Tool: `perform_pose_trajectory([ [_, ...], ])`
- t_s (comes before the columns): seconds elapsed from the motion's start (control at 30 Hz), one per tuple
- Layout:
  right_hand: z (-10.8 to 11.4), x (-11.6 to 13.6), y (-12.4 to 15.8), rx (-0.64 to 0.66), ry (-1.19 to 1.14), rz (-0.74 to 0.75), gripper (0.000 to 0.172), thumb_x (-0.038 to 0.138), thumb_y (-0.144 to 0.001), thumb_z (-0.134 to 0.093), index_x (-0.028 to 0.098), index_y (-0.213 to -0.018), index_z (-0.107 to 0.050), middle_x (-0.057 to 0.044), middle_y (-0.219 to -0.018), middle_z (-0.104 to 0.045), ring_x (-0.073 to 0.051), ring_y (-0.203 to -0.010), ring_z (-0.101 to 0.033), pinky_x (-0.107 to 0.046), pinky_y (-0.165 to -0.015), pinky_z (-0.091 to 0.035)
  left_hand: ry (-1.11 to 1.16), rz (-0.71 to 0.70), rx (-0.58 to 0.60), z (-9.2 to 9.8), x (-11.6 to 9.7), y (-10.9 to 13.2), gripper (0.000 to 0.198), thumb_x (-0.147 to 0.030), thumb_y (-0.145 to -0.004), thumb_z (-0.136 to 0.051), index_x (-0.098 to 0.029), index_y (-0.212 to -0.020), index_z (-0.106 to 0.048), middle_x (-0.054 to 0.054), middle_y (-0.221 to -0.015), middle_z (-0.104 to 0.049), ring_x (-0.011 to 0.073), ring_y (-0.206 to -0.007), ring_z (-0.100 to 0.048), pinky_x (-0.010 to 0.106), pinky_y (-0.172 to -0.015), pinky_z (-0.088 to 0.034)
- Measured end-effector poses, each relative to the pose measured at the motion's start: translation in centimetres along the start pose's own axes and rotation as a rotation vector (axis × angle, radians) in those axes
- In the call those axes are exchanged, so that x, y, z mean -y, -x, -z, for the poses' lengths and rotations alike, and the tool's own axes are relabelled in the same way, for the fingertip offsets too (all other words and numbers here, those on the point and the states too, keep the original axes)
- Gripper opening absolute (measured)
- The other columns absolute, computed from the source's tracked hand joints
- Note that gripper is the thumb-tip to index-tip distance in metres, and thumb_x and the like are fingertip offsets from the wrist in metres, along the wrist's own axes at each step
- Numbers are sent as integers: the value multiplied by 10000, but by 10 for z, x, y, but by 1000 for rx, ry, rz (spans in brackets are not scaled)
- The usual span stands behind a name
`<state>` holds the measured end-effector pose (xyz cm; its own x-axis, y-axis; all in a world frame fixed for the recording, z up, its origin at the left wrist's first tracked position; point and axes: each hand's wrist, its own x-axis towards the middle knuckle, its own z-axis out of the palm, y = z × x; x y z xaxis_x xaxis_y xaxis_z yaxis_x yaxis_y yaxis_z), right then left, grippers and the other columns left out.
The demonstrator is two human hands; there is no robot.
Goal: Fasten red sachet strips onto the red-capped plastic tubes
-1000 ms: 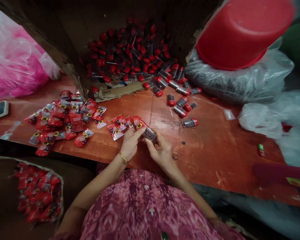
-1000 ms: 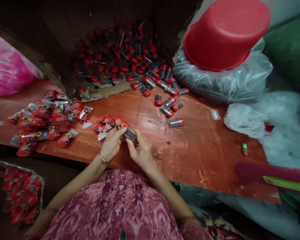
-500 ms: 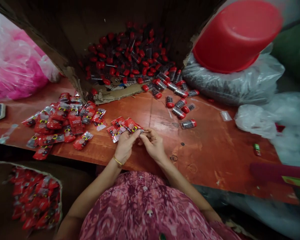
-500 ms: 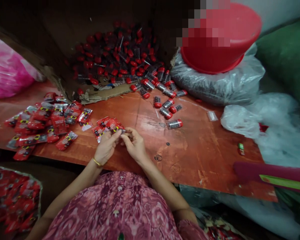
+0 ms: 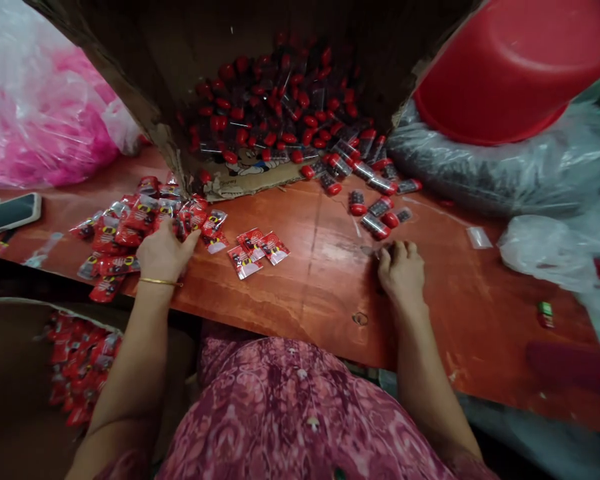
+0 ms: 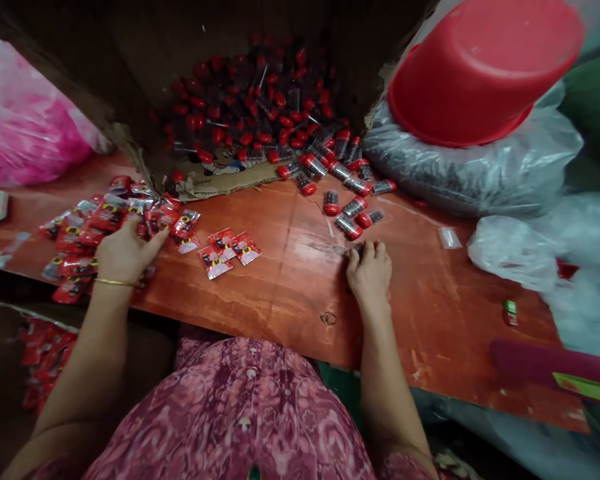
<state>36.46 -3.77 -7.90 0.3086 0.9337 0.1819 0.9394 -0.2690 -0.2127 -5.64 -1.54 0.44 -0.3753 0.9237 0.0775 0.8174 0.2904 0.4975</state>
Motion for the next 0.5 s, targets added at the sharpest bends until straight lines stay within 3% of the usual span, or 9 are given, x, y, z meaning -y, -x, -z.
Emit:
perform_pose_trajectory([
  [0.07, -6, 7, 13, 13, -8, 97, 439, 310, -885, -355, 85, -1219, -529, -239, -1305, -476, -361, -1197, -442, -541, -921, -387, -107, -35, -151, 1, -15, 5, 671, -504, -685, -638, -107, -1215, -525, 250, -1132, -608, 428, -1108, -513, 567, -930, -345],
  [0.13, -9, 24, 25, -18, -37, 165, 424, 330, -891, -345, 148, -1227, -527, -195, -1369, -436, -367, -1291, -341, -587, -947, -347, -75, -150, -219, -10, -34, 15, 650, -503, -717, -612, -134, -1245, -518, 235, -1338, -471, 411, -1235, -406, 566, -1025, -244],
  [0.17, -10, 33, 30, -33, -58, 197, 413, 344, -890, -351, 172, -1219, -532, -179, -1391, -417, -368, -1320, -298, -604, -956, -328, -47, -244, -198, -20, -43, 21, 587, -499, -740, -592, -149, -1209, -555, 210, -1393, -422, 395, -1274, -366, 558, -1052, -207],
  [0.27, -10, 54, 39, -62, -135, 300, 388, 376, -881, -385, 184, -1168, -561, -173, -1408, -399, -356, -1352, -254, -603, -983, -300, 13, -504, 32, -59, -59, 36, 419, -501, -758, -580, -191, -1025, -673, 149, -1378, -470, 366, -1306, -347, 546, -1064, -206],
  [0.37, -7, 65, 43, -86, -223, 371, 364, 386, -878, -410, 161, -1095, -599, -180, -1356, -458, -338, -1342, -290, -569, -1005, -306, 15, -533, 175, -93, -64, 46, 264, -427, -746, -629, -243, -912, -717, 106, -1287, -571, 357, -1313, -353, 565, -1071, -184],
  [0.5, -1, 74, 45, -105, -362, 394, 289, 349, -877, -436, 184, -1000, -639, -143, -1230, -572, -302, -1286, -392, -547, -1010, -325, 10, -518, 171, -106, -62, 48, 206, -337, -811, -549, -260, -867, -732, 93, -1229, -618, 344, -1314, -363, 594, -1076, -142],
])
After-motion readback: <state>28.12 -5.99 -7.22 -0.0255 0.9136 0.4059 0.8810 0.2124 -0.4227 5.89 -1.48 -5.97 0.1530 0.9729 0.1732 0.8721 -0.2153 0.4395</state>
